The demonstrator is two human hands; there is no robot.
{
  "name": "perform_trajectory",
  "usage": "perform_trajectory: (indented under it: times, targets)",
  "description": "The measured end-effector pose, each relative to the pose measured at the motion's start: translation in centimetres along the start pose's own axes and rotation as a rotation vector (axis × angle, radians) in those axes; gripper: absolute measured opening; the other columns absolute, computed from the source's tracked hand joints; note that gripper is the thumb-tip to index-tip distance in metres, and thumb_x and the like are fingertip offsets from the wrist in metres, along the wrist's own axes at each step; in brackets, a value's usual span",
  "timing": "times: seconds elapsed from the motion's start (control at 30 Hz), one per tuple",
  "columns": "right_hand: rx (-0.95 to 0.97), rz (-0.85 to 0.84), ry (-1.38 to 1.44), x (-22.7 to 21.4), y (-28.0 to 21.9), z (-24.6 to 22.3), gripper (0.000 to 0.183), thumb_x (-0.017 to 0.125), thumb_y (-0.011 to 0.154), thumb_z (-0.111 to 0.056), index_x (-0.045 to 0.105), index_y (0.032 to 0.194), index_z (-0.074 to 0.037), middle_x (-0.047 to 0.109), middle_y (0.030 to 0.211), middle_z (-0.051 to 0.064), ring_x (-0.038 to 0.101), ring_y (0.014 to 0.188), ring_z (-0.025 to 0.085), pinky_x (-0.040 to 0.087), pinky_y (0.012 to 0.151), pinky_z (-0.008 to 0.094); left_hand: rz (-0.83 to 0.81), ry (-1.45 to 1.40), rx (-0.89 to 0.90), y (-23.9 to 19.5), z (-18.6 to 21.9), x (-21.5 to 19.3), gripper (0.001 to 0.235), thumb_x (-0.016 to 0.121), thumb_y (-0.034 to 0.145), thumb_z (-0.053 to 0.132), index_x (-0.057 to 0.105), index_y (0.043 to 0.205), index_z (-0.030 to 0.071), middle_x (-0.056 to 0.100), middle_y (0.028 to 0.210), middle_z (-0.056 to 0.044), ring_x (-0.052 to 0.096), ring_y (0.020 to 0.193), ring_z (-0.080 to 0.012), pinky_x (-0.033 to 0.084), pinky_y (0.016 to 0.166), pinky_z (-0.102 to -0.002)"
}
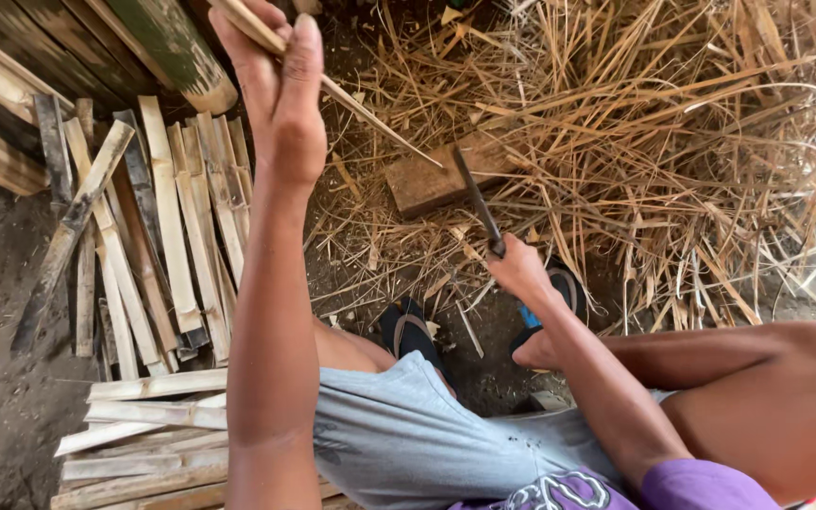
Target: The person sits on the ground and uses a machete to split long bamboo sticks into thinner strips. They repeatedly pick up a bamboo stick, position it against a wooden block, and strike it with the machete to split it, then place the resulting strips into a pile.
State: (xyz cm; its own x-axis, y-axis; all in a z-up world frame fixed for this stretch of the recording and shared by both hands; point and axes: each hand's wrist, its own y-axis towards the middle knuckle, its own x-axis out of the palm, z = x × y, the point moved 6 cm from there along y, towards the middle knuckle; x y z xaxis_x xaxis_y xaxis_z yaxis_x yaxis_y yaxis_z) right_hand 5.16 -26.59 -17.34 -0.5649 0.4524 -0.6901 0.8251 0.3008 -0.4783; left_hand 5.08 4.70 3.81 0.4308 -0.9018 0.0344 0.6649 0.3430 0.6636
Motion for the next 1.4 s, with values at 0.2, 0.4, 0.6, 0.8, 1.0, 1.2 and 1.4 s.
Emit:
perform_trajectory:
  times: [0.2,0.4,0.6,0.8,1.0,1.2,1.4]
  targets:
    - [-0.366,0.142,0.19,-3.2,-5.5,-7.6,0.024,0.067,0.092,-0.022,0.055,0.099,-0.002,0.063,0.062,0.019,0.066,0.052,0.034,0.051,0.051,0.046,-0.045,0.088,-0.017,-0.7,0.0,2.7,0.035,0.056,0.122,0.023,0.028,0.143,0.018,0.04,0.111,-0.001,0.041,0.09,-0.0111,0.044,0.079,-0.027]
    - [-0.068,-0.053,0.024,-0.7,0.2,-4.7,0.019,0.061,0.092,-0.015,0.056,0.106,-0.003,0.066,0.066,0.014,0.064,0.049,0.025,0.052,0.043,0.043,-0.02,0.094,0.046,-0.2,0.5,1.7,0.062,0.058,0.125,0.028,0.005,0.157,0.021,0.041,0.147,-0.008,0.044,0.138,-0.0183,0.039,0.119,-0.038]
    - [-0.247,0.056,0.007,0.6,3.1,-2.0,0.03,0.067,0.094,-0.018,0.058,0.114,0.001,0.066,0.067,0.018,0.061,0.056,0.029,0.048,0.052,0.043,0.017,0.11,0.013,0.3,-1.1,1.5,0.036,0.059,0.123,0.024,0.031,0.145,0.016,0.044,0.119,-0.002,0.047,0.098,-0.0121,0.047,0.088,-0.028]
    - [-0.188,0.003,0.0,2.1,4.4,-0.9,0.032,0.063,0.092,-0.02,0.059,0.116,0.002,0.069,0.074,0.017,0.068,0.062,0.036,0.053,0.055,0.048,0.025,-0.022,0.017,1.4,-3.1,0.0,0.021,0.061,0.122,0.018,0.042,0.131,0.015,0.045,0.099,0.0,0.042,0.082,-0.012,0.04,0.071,-0.026]
    - [-0.11,-0.065,-0.164,0.1,5.6,-1.3,0.034,0.07,0.088,-0.022,0.061,0.113,-0.001,0.07,0.079,0.023,0.066,0.065,0.037,0.052,0.059,0.048,0.142,0.088,-0.003,1.3,-2.6,-1.1,0.028,0.067,0.12,0.018,0.043,0.134,0.015,0.046,0.097,0.0,0.047,0.086,-0.0118,0.045,0.076,-0.025]
    - [-0.304,0.093,0.229,-3.0,-3.0,-6.4,0.028,0.066,0.091,-0.023,0.06,0.107,-0.001,0.065,0.067,0.021,0.065,0.056,0.034,0.051,0.056,0.048,0.297,0.046,-0.126,-0.2,-5.0,3.3,0.049,0.072,0.11,0.016,0.04,0.146,0.01,0.045,0.085,-0.007,0.041,0.065,-0.0165,0.039,0.058,-0.03]
    - [-0.476,0.295,0.068,-4.1,-1.8,-8.5,0.04,0.068,0.089,-0.02,0.057,0.118,0.005,0.064,0.072,0.022,0.066,0.064,0.035,0.051,0.057,0.046,0.254,0.046,0.099,0.0,-3.9,3.2,0.053,0.064,0.119,0.015,0.028,0.158,0.022,0.059,0.108,-0.002,0.046,0.074,-0.0107,0.045,0.064,-0.026]
